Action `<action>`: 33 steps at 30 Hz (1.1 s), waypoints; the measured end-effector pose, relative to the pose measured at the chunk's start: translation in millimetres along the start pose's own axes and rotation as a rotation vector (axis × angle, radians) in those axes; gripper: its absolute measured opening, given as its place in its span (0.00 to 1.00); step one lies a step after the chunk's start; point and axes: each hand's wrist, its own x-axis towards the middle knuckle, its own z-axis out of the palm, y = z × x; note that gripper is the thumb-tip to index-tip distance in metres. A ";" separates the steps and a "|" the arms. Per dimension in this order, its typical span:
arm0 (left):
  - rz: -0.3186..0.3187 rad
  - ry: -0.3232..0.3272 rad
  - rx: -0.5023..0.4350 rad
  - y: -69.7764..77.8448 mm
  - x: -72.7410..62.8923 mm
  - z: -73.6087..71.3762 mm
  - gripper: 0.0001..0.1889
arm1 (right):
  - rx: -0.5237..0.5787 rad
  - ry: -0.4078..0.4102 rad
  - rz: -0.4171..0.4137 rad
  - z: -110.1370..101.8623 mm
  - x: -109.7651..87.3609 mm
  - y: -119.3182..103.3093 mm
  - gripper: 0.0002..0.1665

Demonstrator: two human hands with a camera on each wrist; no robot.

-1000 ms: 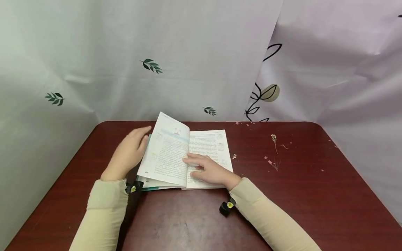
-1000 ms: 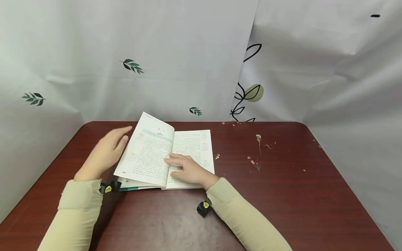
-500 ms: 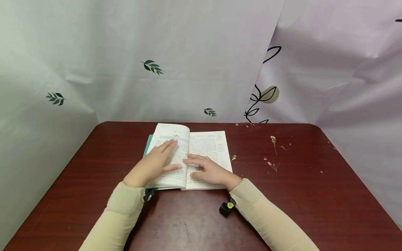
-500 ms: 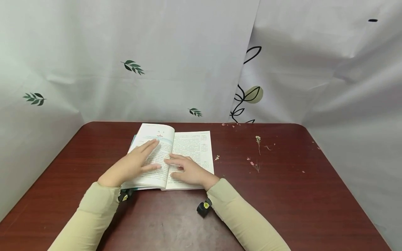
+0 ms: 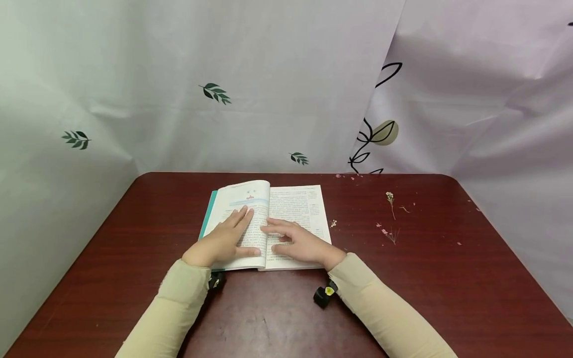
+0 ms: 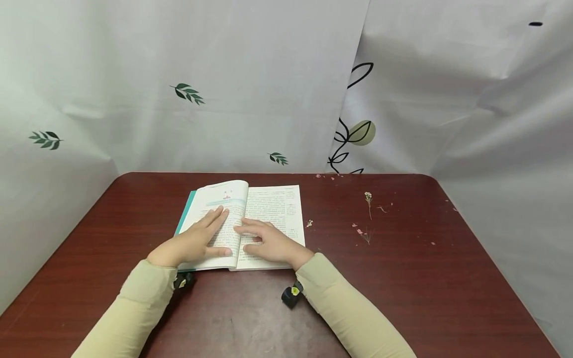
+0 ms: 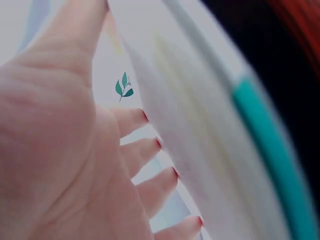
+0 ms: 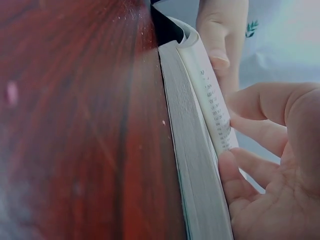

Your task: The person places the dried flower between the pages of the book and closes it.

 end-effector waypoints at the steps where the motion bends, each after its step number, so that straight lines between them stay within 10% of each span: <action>1: -0.004 -0.008 -0.006 0.2 0.3 0.3 0.55 | 0.002 -0.001 0.002 -0.3 -0.2 0.2 0.29; 33: -0.055 -0.099 -0.061 -2.7 -2.6 0.4 0.55 | -0.152 0.534 0.160 -104.2 -39.9 1.2 0.09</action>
